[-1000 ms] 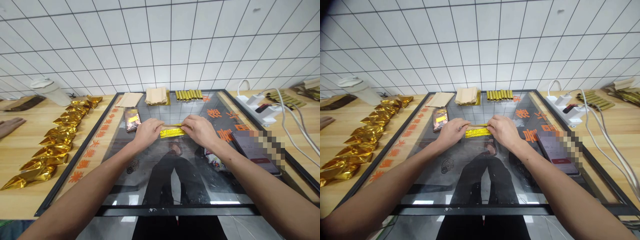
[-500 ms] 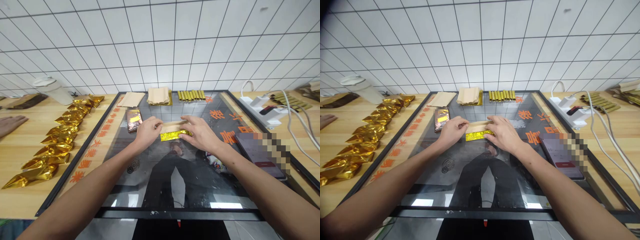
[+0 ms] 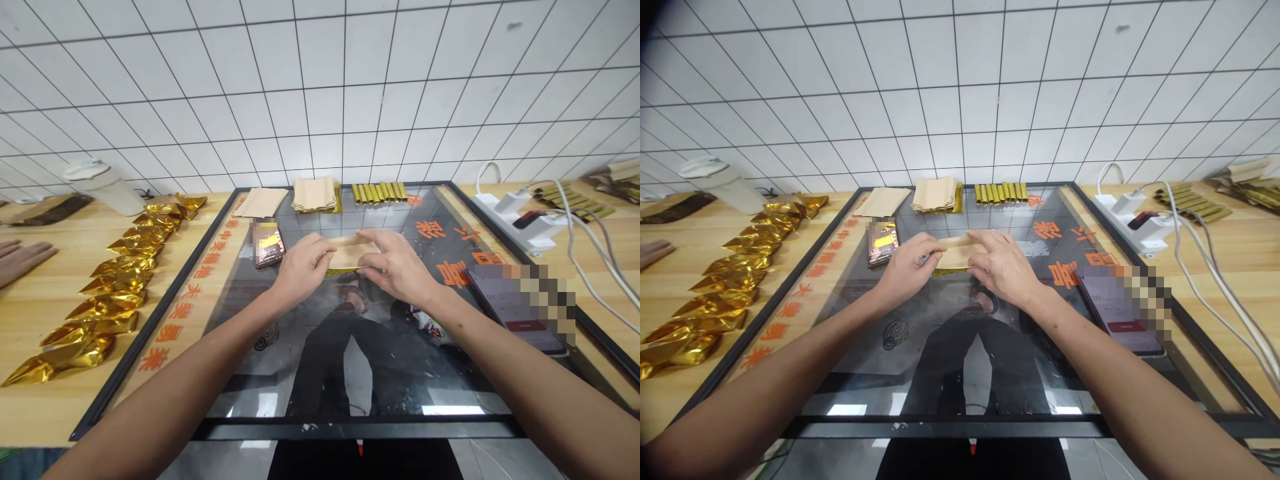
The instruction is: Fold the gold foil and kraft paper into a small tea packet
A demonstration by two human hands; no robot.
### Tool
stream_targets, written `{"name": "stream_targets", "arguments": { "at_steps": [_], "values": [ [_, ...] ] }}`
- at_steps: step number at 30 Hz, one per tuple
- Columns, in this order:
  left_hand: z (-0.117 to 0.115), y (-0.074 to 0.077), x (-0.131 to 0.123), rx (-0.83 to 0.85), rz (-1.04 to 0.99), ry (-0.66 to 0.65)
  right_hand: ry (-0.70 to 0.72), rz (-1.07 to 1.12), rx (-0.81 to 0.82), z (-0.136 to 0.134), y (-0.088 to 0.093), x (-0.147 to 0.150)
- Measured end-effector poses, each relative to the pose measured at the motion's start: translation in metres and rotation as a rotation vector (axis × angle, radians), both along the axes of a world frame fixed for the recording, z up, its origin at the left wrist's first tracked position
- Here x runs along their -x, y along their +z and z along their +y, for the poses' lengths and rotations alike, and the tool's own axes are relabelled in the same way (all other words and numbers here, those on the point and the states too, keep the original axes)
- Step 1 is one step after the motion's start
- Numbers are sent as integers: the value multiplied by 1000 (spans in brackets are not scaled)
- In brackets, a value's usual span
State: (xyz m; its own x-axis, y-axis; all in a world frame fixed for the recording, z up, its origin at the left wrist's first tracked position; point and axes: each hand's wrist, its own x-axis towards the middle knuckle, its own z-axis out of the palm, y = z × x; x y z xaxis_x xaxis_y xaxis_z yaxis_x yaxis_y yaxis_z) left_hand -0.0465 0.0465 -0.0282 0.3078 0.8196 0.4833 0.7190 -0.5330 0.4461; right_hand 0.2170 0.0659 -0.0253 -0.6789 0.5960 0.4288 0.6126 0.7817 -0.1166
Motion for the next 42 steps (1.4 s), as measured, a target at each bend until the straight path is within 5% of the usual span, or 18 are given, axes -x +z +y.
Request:
{"name": "stream_targets", "arguments": {
  "at_steps": [8,13,20,27,33,42],
  "values": [
    [4,-5,2,175,-25,-126,82,-95,19,0,3,-2],
    [4,-10,5,283,150,-196,129,-109,108,0,5,-2],
    [0,-11,5,299,246,-230,-103,31,203,-10,6,12],
    [-3,-5,-5,263,136,-392,-6,101,266,-14,-8,21],
    [-1,-10,-4,242,154,-373,-55,-20,219,-8,-23,19],
    [4,-16,8,291,384,-162,-152,-222,195,-4,-22,15]
  ]
}}
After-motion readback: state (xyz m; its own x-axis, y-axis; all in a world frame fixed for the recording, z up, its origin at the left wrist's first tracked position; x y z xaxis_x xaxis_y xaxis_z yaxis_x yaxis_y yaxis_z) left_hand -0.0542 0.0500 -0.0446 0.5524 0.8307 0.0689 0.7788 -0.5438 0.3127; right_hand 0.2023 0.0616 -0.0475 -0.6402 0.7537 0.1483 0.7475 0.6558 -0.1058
